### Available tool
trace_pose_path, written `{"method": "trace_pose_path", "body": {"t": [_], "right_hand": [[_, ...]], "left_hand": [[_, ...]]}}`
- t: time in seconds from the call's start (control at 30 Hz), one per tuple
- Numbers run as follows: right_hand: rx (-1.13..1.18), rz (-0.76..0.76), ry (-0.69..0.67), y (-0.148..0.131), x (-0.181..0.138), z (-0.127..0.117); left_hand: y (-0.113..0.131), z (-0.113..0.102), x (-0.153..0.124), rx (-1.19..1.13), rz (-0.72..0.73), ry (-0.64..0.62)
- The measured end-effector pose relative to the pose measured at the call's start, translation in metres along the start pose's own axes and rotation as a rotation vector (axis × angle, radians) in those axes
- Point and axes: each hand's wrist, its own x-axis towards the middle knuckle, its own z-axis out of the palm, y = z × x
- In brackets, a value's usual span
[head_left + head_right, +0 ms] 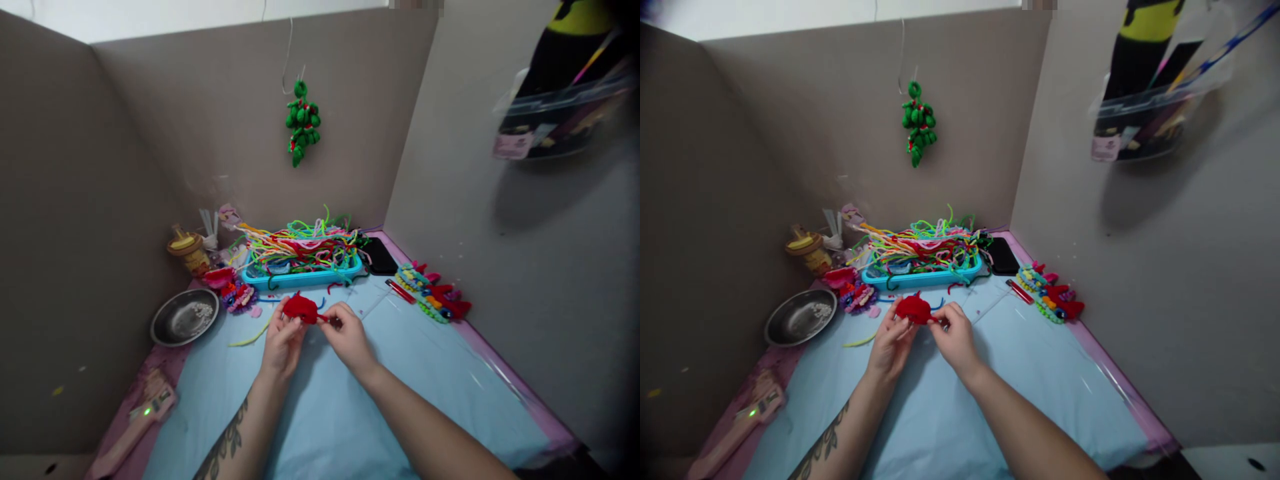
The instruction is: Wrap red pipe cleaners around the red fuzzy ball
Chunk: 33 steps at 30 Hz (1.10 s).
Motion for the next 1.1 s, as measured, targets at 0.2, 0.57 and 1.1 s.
{"method": "trace_pose_path", "body": {"t": [0.2,0.57,1.1], "right_hand": [[0.038,0.009,-0.021,0.002,-0.002,0.007],[-0.088,-0.062,-0.059,-0.007,-0.003,0.001],[0.217,0.249,-0.138,0.005,-0.006,0.011]], "left_hand": [[-0.004,-0.001,0.000,0.001,-0.015,0.003],[0.001,0.002,-0.002,0.069,0.057,0.004],[0.002,0.003,-0.002,0.118,0.025,0.068]]}}
